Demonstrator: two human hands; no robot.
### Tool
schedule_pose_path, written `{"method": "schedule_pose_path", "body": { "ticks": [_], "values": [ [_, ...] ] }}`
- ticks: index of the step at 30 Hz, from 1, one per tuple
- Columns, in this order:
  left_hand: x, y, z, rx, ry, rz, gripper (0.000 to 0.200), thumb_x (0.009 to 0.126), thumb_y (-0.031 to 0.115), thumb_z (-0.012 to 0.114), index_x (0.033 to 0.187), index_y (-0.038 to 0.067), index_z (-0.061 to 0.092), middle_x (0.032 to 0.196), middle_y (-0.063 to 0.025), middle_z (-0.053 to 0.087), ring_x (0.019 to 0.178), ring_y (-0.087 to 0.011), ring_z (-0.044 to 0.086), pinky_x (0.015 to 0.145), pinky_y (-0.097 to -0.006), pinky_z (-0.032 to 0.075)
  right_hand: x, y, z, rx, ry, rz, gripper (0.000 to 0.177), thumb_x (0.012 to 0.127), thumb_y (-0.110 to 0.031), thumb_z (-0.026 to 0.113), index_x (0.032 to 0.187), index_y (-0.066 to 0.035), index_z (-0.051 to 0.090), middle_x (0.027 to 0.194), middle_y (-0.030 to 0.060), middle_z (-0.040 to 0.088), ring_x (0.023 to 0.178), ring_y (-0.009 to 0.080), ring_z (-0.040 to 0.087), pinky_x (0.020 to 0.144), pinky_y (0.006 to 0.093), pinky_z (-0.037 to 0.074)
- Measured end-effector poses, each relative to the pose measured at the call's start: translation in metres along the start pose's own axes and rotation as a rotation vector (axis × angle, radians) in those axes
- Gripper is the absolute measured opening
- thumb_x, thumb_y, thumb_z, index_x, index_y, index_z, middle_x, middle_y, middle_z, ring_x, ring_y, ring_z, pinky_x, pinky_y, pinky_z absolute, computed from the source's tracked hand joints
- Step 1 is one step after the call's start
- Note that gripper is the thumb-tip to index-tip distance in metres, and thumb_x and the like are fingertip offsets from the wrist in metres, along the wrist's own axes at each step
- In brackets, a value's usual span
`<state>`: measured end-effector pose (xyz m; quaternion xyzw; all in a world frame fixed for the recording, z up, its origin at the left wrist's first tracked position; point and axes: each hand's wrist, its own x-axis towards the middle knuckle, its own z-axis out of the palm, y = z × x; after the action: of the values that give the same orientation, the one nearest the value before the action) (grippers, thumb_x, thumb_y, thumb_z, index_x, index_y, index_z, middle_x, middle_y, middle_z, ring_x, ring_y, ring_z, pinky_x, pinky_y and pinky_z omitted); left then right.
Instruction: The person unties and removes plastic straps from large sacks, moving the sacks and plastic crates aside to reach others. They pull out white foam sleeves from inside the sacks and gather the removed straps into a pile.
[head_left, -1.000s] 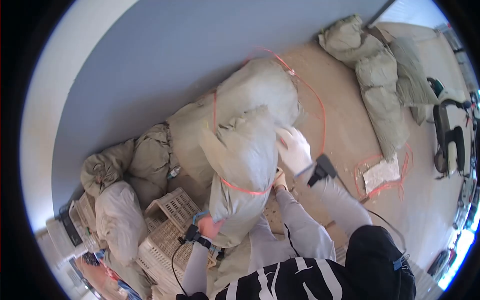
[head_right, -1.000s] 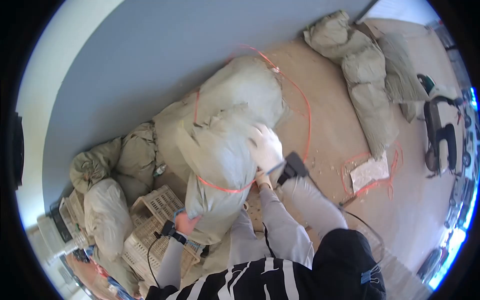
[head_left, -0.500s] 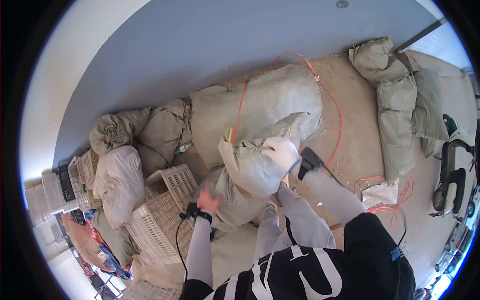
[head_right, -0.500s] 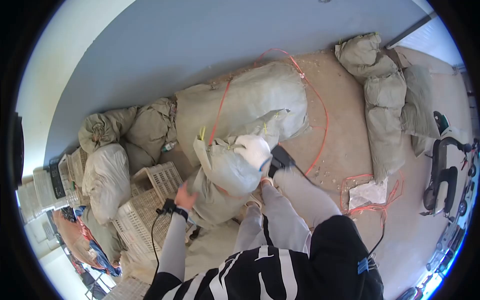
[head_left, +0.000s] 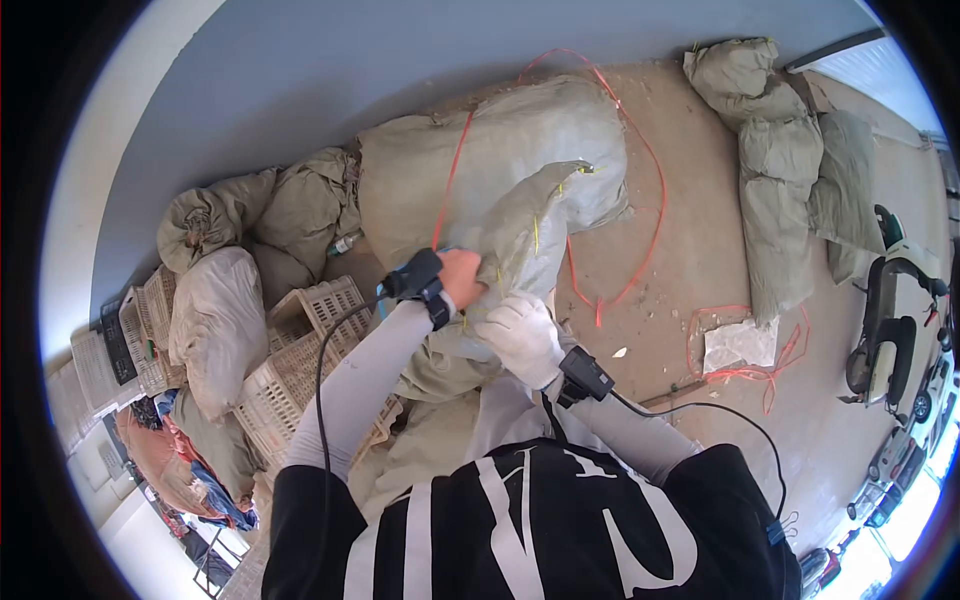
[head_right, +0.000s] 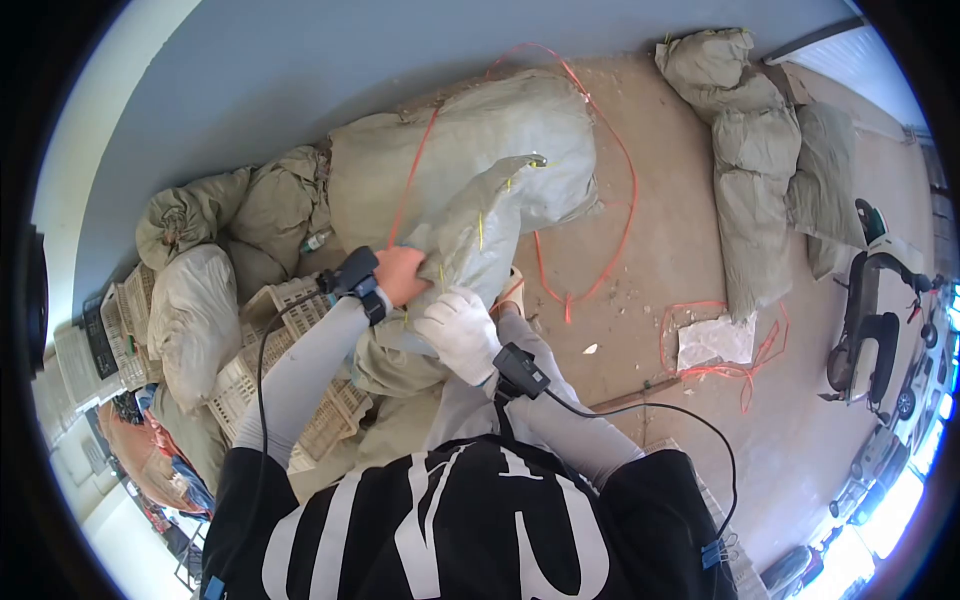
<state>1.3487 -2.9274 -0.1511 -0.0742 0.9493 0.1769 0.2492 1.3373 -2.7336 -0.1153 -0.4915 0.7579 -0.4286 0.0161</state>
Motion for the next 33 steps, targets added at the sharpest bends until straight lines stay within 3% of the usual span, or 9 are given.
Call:
{"method": "schedule_pose_path", "body": {
  "ticks": [5,12,16,21,24,28,30,32,33],
  "values": [
    [-0.034,0.003,-0.023,-0.23,0.233,-0.244,0.025,0.072,0.029,0.071,0.089,0.011,0.068,0.079,-0.0147,0.067,0.079,-0.0361,0.064,0.066,-0.0436,0.05,-0.014,0.0,-0.001,0.049,-0.131,0.112,0.019,0.07,-0.016,0.07,0.088,-0.012,0.069,0.085,0.0045,0.061,0.088,0.0259,0.058,0.084,0.0393,0.047],
    [-0.051,-0.023,-0.027,-0.441,0.183,-0.245,0.029,0.077,0.035,0.07,0.087,0.008,0.068,0.082,-0.0156,0.066,0.08,-0.0372,0.063,0.066,-0.045,0.049,0.032,0.009,-0.007,0.274,-0.049,0.756,0.029,0.083,-0.024,0.065,0.107,-0.007,0.066,0.091,0.0153,0.066,0.086,0.032,0.064,0.075,0.0416,0.05],
    [-0.062,-0.01,-0.04,-0.422,0.133,-0.263,0.029,0.083,0.035,0.065,0.088,0.007,0.067,0.08,-0.0167,0.065,0.078,-0.0379,0.062,0.064,-0.0467,0.047,0.068,0.016,0.003,-0.095,-0.461,0.689,0.043,0.079,-0.039,0.067,0.109,-0.008,0.066,0.083,0.018,0.067,0.077,0.0337,0.065,0.069,0.0397,0.051],
    [-0.077,-0.018,-0.014,-0.39,0.413,-0.278,0.025,0.089,0.029,0.058,0.095,0.008,0.067,0.086,-0.0189,0.064,0.077,-0.0391,0.061,0.066,-0.0441,0.047,0.079,0.036,-0.003,0.223,-0.709,0.578,0.044,0.079,-0.046,0.063,0.092,-0.004,0.066,0.083,0.022,0.065,0.082,0.0402,0.063,0.07,0.0456,0.049],
    [-0.086,-0.018,-0.009,-0.421,0.3,-0.28,0.024,0.088,0.029,0.058,0.098,0.009,0.067,0.096,-0.0197,0.065,0.079,-0.0396,0.06,0.067,-0.0431,0.047,0.071,0.036,-0.001,0.009,-0.708,0.641,0.045,0.08,-0.05,0.059,0.093,-0.008,0.069,0.089,0.0217,0.066,0.085,0.041,0.063,0.076,0.0474,0.049],
    [-0.081,0.023,0.021,-0.541,0.443,-0.152,0.024,0.088,0.027,0.059,0.103,0.011,0.069,0.091,-0.0186,0.065,0.074,-0.0382,0.06,0.066,-0.0424,0.048,0.049,0.07,0.001,-0.07,-0.782,0.511,0.043,0.084,-0.047,0.056,0.089,-0.006,0.066,0.09,0.023,0.065,0.086,0.0417,0.062,0.074,0.0489,0.049],
    [-0.081,0.04,0.014,-0.762,0.637,-0.15,0.025,0.089,0.026,0.058,0.107,0.011,0.068,0.088,-0.0169,0.065,0.079,-0.0397,0.061,0.068,-0.0462,0.048,0.045,0.095,-0.022,-0.201,-0.509,0.58,0.023,0.088,-0.027,0.054,0.089,-0.008,0.067,0.086,0.0169,0.067,0.075,0.0381,0.064,0.063,0.0466,0.05],
    [-0.096,0.031,0.014,-0.821,0.665,-0.29,0.029,0.089,0.021,0.061,0.115,0.01,0.066,0.087,-0.0141,0.066,0.067,-0.0235,0.062,0.061,-0.0356,0.05,0.041,0.128,-0.082,-0.773,-0.223,0.156,0.018,0.093,-0.013,0.049,0.088,-0.006,0.065,0.073,0.0129,0.063,0.063,0.0284,0.063,0.054,0.0404,0.048],
    [-0.108,0.023,0.02,-0.866,0.638,-0.392,0.028,0.089,0.02,0.061,0.115,0.01,0.066,0.088,-0.0125,0.067,0.065,-0.0182,0.061,0.058,-0.0323,0.049,0.029,0.15,-0.108,-0.548,0.013,0.46,0.019,0.091,-0.012,0.054,0.102,-0.005,0.067,0.068,0.0083,0.066,0.061,0.0195,0.063,0.056,0.0359,0.049]
  ]
}}
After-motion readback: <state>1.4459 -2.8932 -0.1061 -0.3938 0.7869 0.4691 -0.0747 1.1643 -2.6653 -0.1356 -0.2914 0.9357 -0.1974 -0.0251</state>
